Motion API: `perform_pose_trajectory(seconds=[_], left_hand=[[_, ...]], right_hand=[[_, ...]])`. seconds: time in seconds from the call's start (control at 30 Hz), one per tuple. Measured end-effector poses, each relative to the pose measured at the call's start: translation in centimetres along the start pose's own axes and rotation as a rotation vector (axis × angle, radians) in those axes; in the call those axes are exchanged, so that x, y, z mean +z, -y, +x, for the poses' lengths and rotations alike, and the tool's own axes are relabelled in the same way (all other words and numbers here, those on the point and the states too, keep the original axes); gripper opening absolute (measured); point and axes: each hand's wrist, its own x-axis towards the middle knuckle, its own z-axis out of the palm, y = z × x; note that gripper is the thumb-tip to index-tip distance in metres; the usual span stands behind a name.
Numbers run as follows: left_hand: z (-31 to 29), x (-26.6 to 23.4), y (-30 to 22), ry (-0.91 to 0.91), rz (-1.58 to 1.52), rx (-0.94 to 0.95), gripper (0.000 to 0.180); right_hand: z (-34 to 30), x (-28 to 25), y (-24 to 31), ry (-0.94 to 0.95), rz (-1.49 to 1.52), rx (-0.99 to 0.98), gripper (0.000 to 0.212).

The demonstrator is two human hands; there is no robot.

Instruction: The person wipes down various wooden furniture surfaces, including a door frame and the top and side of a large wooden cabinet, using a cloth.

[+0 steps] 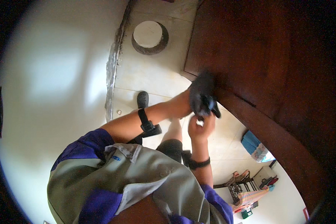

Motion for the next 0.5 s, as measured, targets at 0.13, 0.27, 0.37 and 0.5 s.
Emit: perform_pose_trajectory(seconds=[0.13,0.27,0.37,0.5], left_hand=[[0.8,-1.6,2.6,0.188,-0.016,0.037,0.054],[1.3,-1.0,6.4,0.070,-0.127,0.049,0.049],[0.6,0.4,9.6,-0.060,0.034,0.162,0.048],[-1.1,0.5,14.8,-0.031,-0.013,-0.040,0.047]], right_hand=[[-2.0,-1.6,-1.7,-0.150,0.046,0.251,0.008],[-1.4,1.8,-6.8,-0.104,0.127,0.189,0.051],[-1.3,6.1,-7.7,-0.120,0.191,0.038,0.061],[-3.7,11.8,-10.8,-0.102,0.480,0.302,0.058]])
